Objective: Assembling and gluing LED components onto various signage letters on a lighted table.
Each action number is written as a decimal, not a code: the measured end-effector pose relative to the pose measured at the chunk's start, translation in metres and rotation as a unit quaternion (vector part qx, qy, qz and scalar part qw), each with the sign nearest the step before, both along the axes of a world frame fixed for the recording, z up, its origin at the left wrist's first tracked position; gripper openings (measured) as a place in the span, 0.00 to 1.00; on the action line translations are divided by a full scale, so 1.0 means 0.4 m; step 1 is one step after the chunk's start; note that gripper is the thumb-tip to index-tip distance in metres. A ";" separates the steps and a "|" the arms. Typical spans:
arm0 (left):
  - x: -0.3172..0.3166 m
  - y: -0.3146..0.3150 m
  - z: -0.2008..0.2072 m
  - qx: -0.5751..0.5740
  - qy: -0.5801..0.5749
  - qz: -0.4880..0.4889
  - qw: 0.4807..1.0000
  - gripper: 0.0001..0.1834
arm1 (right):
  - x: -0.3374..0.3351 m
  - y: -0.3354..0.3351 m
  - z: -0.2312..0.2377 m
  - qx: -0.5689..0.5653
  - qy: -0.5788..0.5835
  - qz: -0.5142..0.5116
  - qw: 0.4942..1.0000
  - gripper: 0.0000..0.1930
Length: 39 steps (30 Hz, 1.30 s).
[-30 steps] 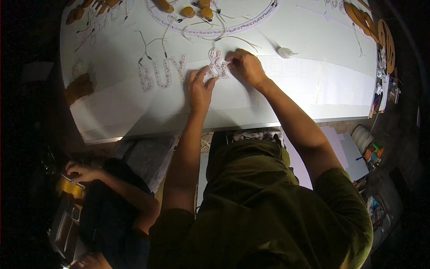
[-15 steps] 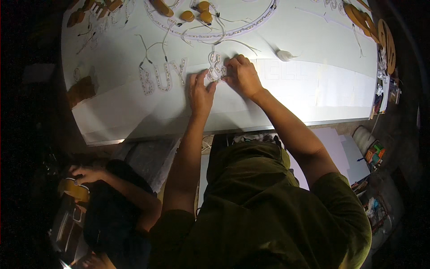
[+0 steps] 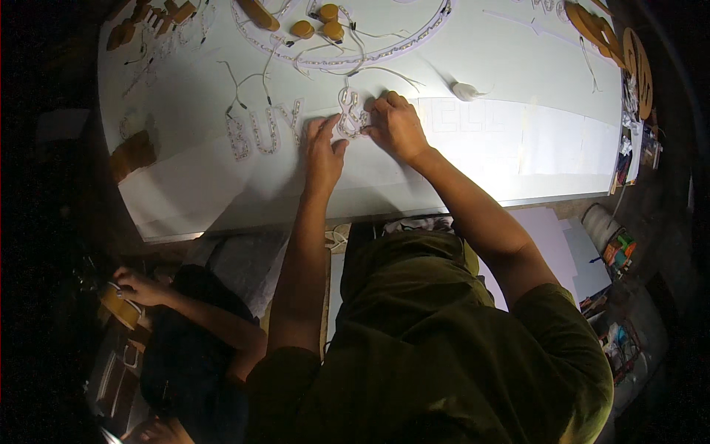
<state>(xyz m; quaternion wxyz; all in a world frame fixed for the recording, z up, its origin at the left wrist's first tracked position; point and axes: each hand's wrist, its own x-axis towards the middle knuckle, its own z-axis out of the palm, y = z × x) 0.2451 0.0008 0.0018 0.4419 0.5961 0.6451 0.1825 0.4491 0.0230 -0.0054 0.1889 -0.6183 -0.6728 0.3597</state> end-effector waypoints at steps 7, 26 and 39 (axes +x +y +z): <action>-0.006 -0.011 -0.031 0.106 0.039 -0.007 0.994 0.34 | 0.001 0.004 0.010 -0.004 0.029 -0.013 0.999 0.24; -0.018 -0.009 -0.056 0.144 0.004 -0.015 0.990 0.31 | 0.004 0.009 0.016 -0.011 0.036 -0.010 0.999 0.25; -0.016 -0.007 -0.054 0.106 -0.025 0.003 0.994 0.33 | 0.009 0.008 0.006 -0.005 0.058 -0.013 0.998 0.25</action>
